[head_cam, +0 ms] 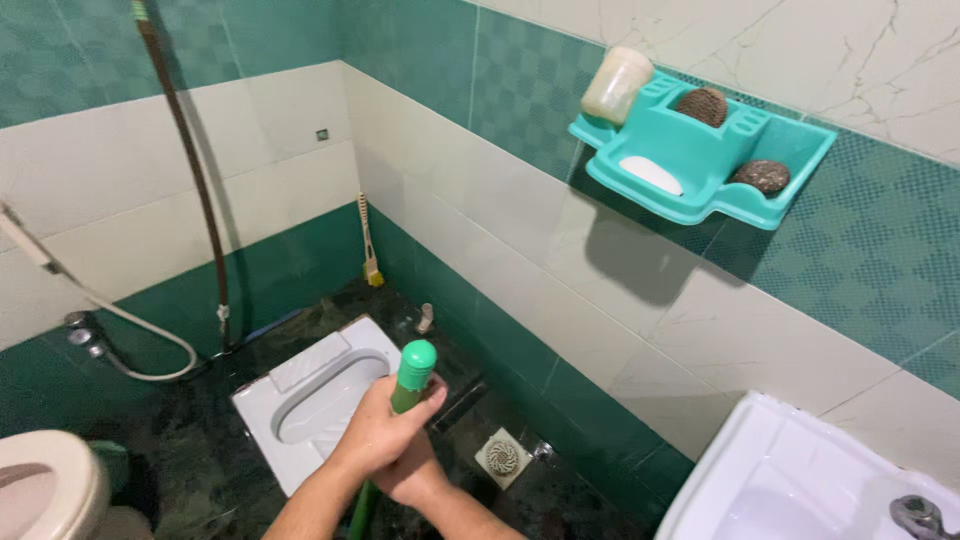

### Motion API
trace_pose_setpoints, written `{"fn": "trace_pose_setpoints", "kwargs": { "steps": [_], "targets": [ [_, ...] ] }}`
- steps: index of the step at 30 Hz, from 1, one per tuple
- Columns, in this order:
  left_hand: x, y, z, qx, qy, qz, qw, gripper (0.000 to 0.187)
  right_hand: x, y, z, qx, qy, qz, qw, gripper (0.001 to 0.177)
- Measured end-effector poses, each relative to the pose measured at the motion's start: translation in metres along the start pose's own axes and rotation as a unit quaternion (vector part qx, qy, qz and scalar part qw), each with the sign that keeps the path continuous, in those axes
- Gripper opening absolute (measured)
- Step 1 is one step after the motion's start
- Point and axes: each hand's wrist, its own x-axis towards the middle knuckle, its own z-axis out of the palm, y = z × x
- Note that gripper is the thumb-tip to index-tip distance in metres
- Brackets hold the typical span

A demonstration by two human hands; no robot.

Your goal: The person cleans a bidet sprayer by hand and then uses a squeegee to wipe water into a drain on the bathroom floor.

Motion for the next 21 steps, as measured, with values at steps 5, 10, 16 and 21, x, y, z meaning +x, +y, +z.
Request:
{"fn": "trace_pose_setpoints", "kwargs": {
  "steps": [5, 10, 16, 21],
  "targets": [
    [0.04, 0.012, 0.043, -0.022, -0.043, 0.063, 0.997, 0.028, 0.001, 0.019, -0.061, -0.003, 0.043, 0.019, 0.999, 0.051],
    [0.078, 0.028, 0.094, -0.043, -0.081, 0.09, 0.992, 0.029, 0.003, 0.031, -0.129, 0.002, 0.049, 0.006, 0.999, 0.052],
    [0.116, 0.05, 0.147, -0.076, -0.104, 0.122, 0.984, 0.029, 0.002, 0.021, -0.209, -0.13, 0.105, 0.02, 0.986, 0.044],
    [0.141, 0.069, 0.179, -0.086, -0.115, 0.152, 0.978, 0.03, 0.001, 0.008, -0.262, -0.159, 0.115, 0.046, 0.979, 0.036]
  ]
}}
